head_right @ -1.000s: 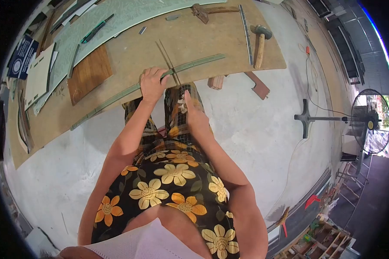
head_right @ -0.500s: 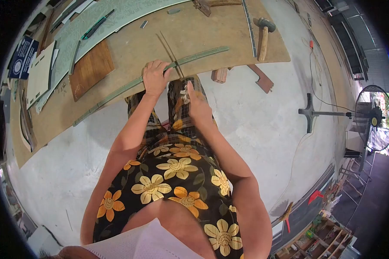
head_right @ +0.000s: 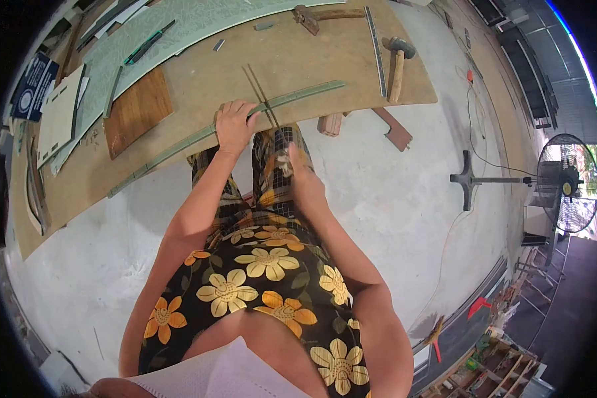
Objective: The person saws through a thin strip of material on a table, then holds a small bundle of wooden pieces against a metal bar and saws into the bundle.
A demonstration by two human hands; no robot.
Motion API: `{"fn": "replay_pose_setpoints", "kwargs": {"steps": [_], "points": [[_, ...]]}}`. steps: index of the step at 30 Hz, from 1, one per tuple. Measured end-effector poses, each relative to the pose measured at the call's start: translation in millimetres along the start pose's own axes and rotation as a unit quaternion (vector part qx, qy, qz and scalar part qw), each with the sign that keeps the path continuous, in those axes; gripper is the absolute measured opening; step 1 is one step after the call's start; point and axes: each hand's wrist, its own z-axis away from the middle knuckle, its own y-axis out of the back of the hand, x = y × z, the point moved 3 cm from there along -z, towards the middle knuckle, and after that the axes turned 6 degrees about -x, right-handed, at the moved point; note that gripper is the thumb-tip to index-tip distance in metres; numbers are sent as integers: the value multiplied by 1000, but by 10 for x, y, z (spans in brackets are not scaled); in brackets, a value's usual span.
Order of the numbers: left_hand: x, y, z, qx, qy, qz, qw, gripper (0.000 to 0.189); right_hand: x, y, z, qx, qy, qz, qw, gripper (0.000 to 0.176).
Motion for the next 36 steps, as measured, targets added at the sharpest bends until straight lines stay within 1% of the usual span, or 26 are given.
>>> {"fn": "replay_pose_setpoints", "kwargs": {"steps": [3,4,6,9,12,13,15,19,21,24,25,27,30,34,36], "points": [[-4,0,6,4,-8,0,1000,21,59,45,161,-22,-13,18,1000,77],[-2,7,6,6,-10,1,1000,21,-6,128,200,-11,-9,3,1000,77],[3,13,8,-8,-8,-2,1000,26,-131,294,279,6,1,-27,1000,75],[7,32,4,-20,6,-11,1000,38,-38,331,274,58,14,-58,996,81],[21,130,42,-11,7,-30,999,48,-8,352,268,70,25,-58,996,80],[17,202,58,-5,6,-38,999,51,-11,348,273,55,10,-63,996,79],[-61,406,144,-3,15,-39,999,50,-37,330,286,23,-18,-72,997,79],[-436,788,428,9,32,-65,997,48,-89,246,263,20,14,-98,995,79],[-608,955,570,-6,42,-71,997,46,-152,214,224,18,34,-99,994,79],[-771,1100,705,-15,49,-81,995,40,-230,148,153,2,40,-88,995,79],[-809,1132,731,-16,50,-85,995,38,-252,127,133,13,57,-77,995,78],[-902,1091,764,-20,64,-72,995,33,-296,103,88,38,91,-55,994,75],[-946,1013,783,-23,77,-59,995,27,-337,117,74,0,67,-72,995,81],[-856,952,702,-7,60,-44,997,25,-295,107,92,2,59,-79,995,80],[-737,874,630,-4,72,-44,996,25,-255,122,106,11,59,-91,994,79]]}}
